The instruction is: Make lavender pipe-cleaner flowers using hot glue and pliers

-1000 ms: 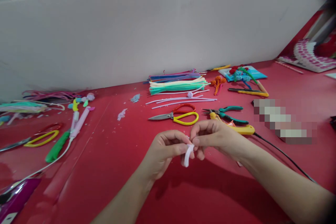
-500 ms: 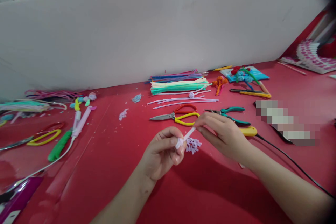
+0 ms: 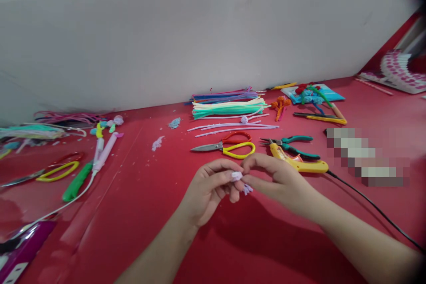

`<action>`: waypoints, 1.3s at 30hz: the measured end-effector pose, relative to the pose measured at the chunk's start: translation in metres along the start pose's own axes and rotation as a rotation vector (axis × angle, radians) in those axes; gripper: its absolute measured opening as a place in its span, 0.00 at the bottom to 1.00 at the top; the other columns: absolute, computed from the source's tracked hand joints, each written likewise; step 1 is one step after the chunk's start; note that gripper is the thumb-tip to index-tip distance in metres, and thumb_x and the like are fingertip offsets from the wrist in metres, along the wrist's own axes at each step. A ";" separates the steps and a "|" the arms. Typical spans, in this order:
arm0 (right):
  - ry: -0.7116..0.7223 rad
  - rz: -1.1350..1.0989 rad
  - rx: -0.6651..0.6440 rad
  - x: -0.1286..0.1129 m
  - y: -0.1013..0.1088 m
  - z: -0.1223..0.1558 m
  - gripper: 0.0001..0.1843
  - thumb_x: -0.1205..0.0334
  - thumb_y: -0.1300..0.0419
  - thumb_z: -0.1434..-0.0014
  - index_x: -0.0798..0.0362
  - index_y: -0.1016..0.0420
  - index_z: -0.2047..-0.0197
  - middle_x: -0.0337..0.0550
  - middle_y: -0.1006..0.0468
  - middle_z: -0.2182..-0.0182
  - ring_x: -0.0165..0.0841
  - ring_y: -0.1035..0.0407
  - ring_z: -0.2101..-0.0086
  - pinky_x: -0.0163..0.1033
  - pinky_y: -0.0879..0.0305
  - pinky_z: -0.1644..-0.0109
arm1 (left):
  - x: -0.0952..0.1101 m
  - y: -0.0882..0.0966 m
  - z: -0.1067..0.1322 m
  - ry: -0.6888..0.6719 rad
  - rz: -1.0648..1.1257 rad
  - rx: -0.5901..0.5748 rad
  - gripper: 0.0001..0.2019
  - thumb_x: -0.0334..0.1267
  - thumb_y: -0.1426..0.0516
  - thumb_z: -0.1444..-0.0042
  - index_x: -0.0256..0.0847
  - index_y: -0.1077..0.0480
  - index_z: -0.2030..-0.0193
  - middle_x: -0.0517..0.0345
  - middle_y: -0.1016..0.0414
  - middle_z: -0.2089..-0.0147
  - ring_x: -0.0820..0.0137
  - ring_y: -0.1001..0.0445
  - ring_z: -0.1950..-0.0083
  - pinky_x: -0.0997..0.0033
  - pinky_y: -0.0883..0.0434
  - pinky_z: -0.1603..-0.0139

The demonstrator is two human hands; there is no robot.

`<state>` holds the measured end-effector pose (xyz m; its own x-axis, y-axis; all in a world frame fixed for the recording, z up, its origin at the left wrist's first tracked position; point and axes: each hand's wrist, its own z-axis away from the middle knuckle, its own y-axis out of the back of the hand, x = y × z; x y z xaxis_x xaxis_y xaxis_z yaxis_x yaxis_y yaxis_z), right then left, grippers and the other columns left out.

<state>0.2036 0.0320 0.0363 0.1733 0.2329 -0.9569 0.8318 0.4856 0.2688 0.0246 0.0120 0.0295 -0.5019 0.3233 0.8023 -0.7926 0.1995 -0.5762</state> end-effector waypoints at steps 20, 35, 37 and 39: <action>-0.080 0.232 -0.127 -0.008 0.014 0.000 0.07 0.63 0.47 0.41 0.51 0.27 0.65 0.36 0.26 0.71 0.27 0.37 0.72 0.32 0.44 0.70 | 0.007 0.006 0.000 0.039 -0.157 0.000 0.02 0.31 0.40 0.50 0.35 0.28 0.70 0.62 0.32 0.78 0.82 0.41 0.80 0.83 0.42 0.78; -0.184 -0.128 -0.108 0.005 0.003 -0.005 0.06 0.61 0.44 0.43 0.53 0.30 0.69 0.38 0.25 0.75 0.30 0.30 0.73 0.36 0.36 0.65 | 0.012 0.003 0.000 -0.134 -0.380 0.158 0.10 0.32 0.37 0.52 0.42 0.24 0.60 0.63 0.29 0.71 0.80 0.36 0.74 0.80 0.38 0.71; -0.165 -0.140 -0.037 0.007 -0.004 -0.005 0.05 0.61 0.43 0.43 0.53 0.30 0.69 0.37 0.25 0.75 0.30 0.31 0.73 0.36 0.36 0.65 | 0.005 0.000 -0.002 -0.160 -0.264 0.178 0.05 0.32 0.37 0.51 0.38 0.23 0.65 0.62 0.29 0.71 0.80 0.38 0.72 0.81 0.38 0.69; -0.148 -0.124 -0.001 0.008 -0.011 -0.005 0.06 0.61 0.43 0.43 0.53 0.30 0.69 0.37 0.26 0.75 0.30 0.32 0.73 0.35 0.37 0.66 | 0.000 -0.003 -0.003 -0.170 -0.215 0.188 0.03 0.32 0.37 0.50 0.35 0.23 0.68 0.62 0.31 0.74 0.80 0.40 0.73 0.82 0.39 0.69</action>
<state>0.1936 0.0328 0.0265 0.1452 0.0447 -0.9884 0.8509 0.5040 0.1478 0.0278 0.0140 0.0303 -0.3545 0.1303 0.9259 -0.9286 0.0669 -0.3649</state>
